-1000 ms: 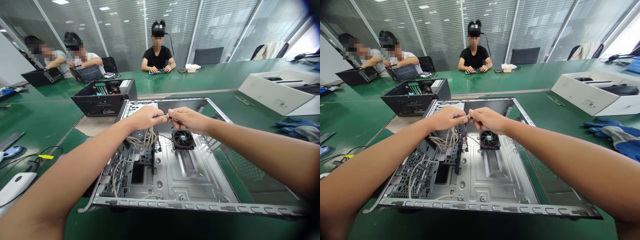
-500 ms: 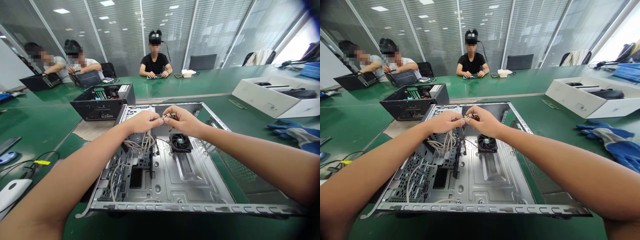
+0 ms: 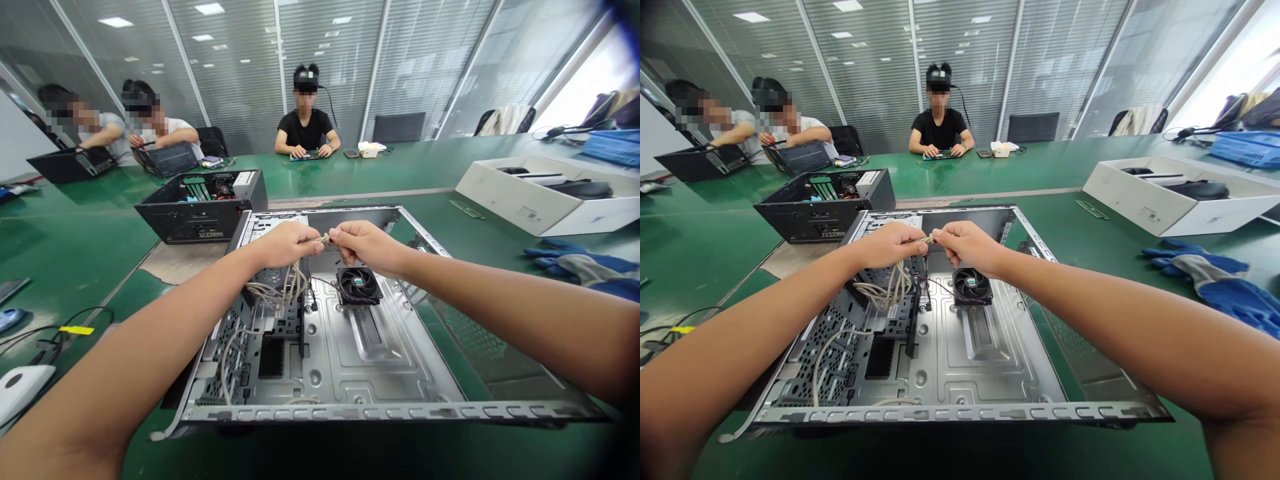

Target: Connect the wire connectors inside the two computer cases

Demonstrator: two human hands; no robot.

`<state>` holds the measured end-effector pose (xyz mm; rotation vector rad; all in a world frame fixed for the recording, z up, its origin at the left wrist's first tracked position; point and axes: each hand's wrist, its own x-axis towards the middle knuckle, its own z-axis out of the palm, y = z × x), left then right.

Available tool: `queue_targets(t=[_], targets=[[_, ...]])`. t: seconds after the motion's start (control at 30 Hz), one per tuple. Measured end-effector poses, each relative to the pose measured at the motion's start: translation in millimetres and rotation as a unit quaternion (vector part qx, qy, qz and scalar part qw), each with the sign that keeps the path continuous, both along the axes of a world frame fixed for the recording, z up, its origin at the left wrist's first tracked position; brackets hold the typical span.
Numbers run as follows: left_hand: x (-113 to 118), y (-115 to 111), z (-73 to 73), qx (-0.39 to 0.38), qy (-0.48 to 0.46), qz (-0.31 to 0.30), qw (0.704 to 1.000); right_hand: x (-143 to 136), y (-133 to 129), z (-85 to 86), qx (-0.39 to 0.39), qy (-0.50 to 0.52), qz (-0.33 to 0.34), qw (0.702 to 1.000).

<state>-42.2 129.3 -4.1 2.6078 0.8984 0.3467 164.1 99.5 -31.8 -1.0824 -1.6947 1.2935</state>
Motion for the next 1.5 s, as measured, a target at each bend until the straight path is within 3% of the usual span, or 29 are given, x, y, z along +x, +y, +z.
queue_targets(t=[0.1,0.43,0.67,0.83,1.0,1.13,1.37,1.5], targets=[[0,-1,-0.3,0.002,0.001,0.0,1.0,-1,1,-3.3,-0.015,0.02,0.01,1.0],[-1,-1,-4.3,-0.027,0.028,0.017,0.999,-5,-6,1.9,0.118,-0.165,-0.062,0.977],[1,-1,-4.9,-0.016,0.043,0.01,0.999,-2,-6,0.2,0.054,-0.146,-0.031,0.987],[0,-2,-3.4,-0.021,0.043,0.023,0.999,-2,-2,-4.6,0.14,-0.156,-0.032,0.977],[1,-4,-2.6,-0.024,0.043,0.035,0.998,2,3,1.2,0.203,-0.212,-0.017,0.956],[3,-5,-3.7,-0.014,0.048,0.033,0.998,5,5,2.5,0.19,-0.229,0.006,0.955],[6,-9,-3.9,0.018,0.062,0.036,0.997,5,10,-6.2,0.069,-0.118,0.079,0.987],[7,-7,-4.9,0.019,0.077,0.047,0.996,6,13,-8.0,0.141,-0.186,0.049,0.971]])
